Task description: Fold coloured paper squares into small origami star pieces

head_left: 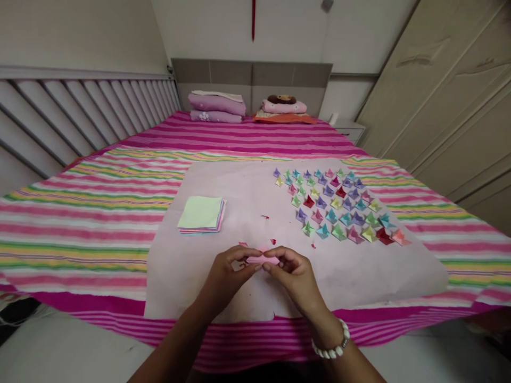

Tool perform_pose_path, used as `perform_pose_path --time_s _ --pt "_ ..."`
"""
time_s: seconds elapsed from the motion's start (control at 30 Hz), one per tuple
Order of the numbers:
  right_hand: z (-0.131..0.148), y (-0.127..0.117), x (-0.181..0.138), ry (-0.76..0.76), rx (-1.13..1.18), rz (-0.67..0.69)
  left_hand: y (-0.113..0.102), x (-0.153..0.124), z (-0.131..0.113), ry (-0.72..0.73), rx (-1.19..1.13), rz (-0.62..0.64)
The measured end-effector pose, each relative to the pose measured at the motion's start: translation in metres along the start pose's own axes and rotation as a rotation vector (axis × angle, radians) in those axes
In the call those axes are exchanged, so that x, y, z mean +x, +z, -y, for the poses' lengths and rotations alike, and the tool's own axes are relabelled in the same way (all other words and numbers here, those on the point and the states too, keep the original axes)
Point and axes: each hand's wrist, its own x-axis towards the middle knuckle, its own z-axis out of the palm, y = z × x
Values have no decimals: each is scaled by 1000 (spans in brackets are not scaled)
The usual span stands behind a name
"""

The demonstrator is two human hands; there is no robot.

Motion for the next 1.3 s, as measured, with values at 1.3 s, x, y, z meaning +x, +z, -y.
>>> perform_pose_path --time_s 1.3 --pt "-1 -16 -18 16 97 -193 41 -6 14 -249 -529 -7"
